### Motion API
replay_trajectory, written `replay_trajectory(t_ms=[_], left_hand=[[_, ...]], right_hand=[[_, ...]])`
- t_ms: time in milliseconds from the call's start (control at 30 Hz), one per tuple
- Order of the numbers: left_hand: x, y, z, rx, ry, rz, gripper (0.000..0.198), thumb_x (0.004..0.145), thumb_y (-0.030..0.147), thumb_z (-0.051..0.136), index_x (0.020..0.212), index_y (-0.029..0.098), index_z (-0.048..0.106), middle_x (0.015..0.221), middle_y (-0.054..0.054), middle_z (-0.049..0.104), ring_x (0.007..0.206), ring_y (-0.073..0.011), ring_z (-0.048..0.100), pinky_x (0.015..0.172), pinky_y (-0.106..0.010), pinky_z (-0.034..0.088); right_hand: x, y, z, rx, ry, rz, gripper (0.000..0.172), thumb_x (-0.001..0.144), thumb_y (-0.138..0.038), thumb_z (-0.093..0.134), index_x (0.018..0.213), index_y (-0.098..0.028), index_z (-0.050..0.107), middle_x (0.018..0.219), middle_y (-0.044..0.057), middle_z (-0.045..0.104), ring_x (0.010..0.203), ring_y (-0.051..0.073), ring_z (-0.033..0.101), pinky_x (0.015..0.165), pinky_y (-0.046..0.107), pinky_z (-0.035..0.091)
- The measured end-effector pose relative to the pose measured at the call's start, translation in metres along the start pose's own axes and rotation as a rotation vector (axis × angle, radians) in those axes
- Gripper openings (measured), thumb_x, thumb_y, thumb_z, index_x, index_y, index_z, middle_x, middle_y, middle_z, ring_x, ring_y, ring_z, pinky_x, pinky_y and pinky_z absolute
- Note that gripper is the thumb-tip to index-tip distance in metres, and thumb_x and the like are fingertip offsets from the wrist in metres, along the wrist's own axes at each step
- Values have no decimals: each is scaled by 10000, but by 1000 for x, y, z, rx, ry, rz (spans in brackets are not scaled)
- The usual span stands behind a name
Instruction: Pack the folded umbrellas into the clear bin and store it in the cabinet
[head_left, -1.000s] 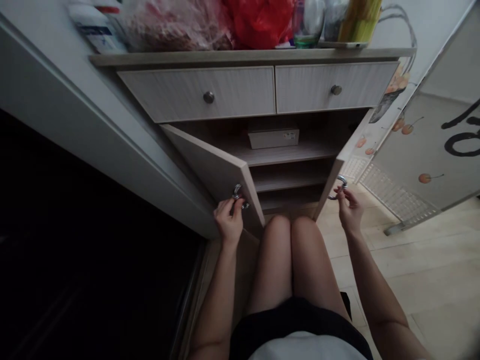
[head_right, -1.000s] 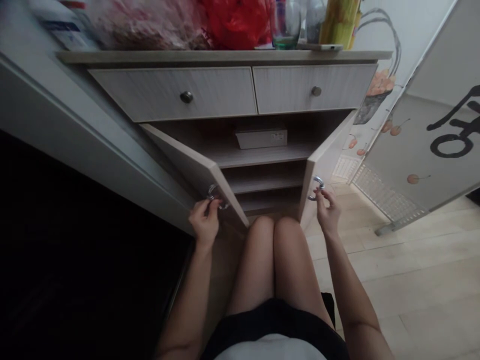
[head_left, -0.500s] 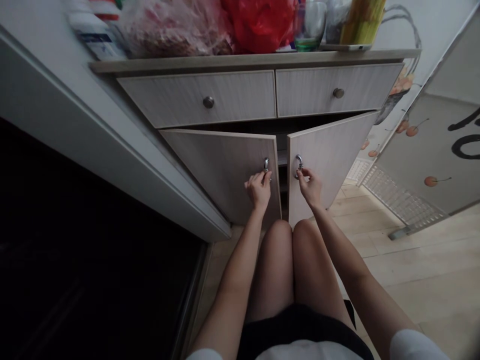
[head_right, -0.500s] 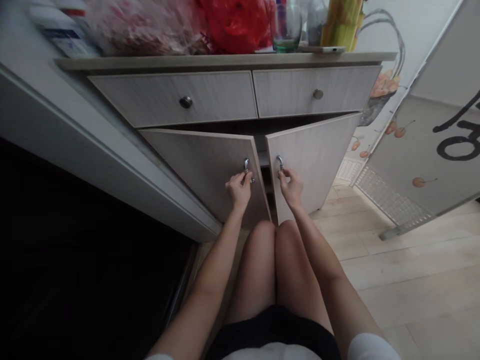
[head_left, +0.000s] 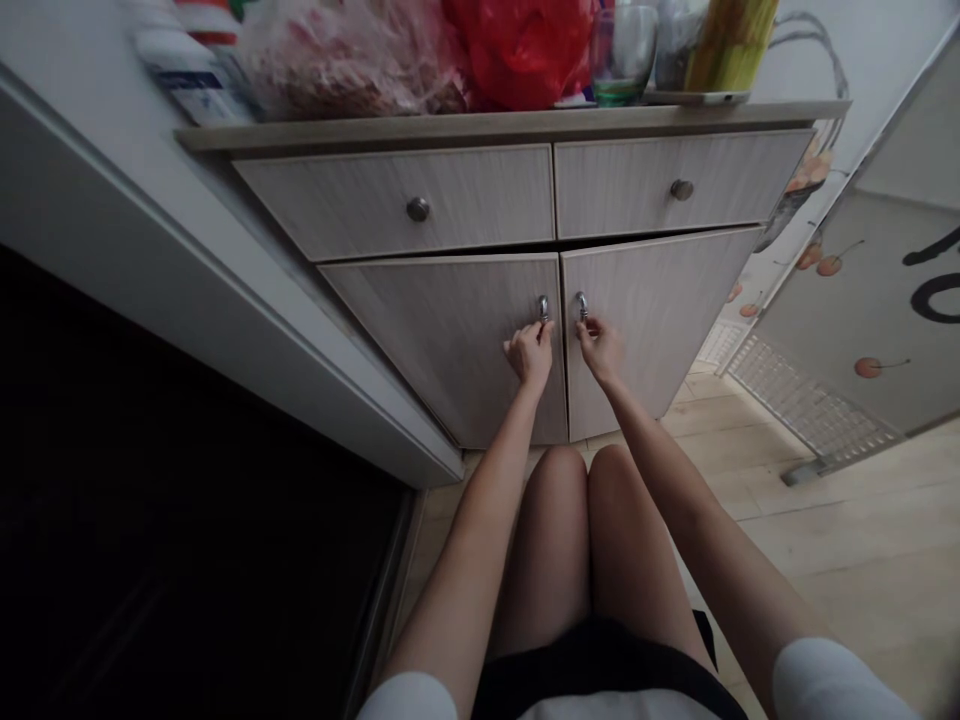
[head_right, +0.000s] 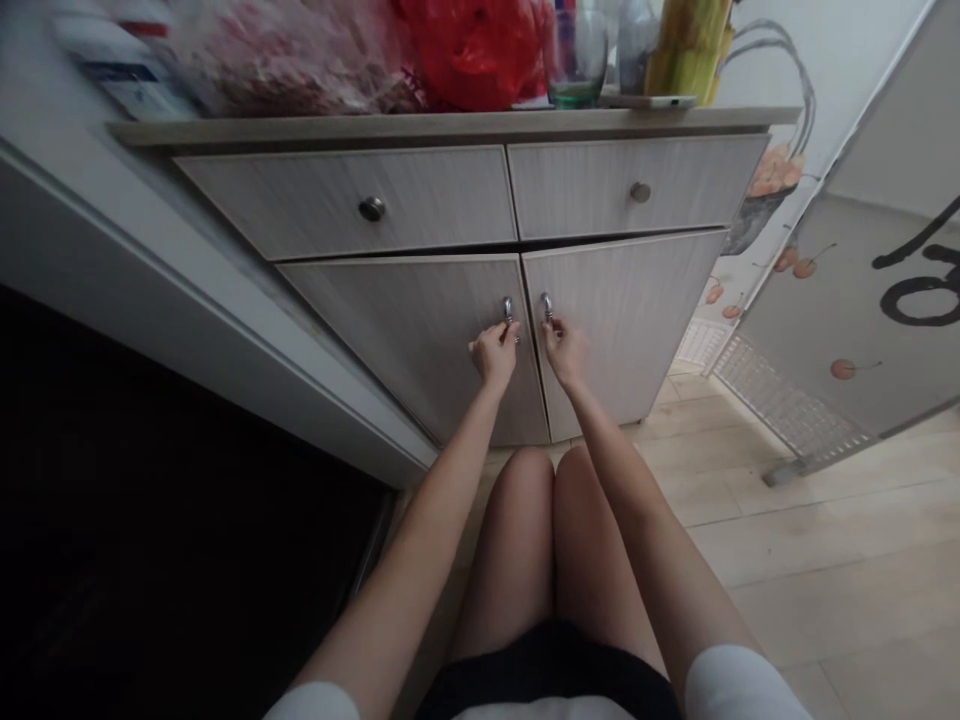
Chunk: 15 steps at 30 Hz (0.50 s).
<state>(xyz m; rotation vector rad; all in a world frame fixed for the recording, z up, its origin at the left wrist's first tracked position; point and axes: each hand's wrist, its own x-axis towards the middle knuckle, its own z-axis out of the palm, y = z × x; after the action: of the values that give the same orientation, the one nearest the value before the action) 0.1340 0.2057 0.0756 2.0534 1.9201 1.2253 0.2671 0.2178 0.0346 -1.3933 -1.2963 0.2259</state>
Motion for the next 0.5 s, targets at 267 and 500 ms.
replay_trajectory(t_ms=[267,500], left_hand=[[19,0,10,-10,-11,-2,319,1006,390,517,897,199,748,953,-113,742,929,-246,647,818,-342,354],[33,-1,18,-9,-18,-28,319,992,427,530,919,217,758,963,-116,759,942,-261,656,849,-364,359]], right_hand=[[19,3,16,-58,8,12,323,952,-439,531,1003,-178,714,987,118,752,846,231,689,779,347,481],[31,1,22,-67,-8,40,302,937,-402,540,991,-162,715,981,135,752,867,248,694,822,369,488]])
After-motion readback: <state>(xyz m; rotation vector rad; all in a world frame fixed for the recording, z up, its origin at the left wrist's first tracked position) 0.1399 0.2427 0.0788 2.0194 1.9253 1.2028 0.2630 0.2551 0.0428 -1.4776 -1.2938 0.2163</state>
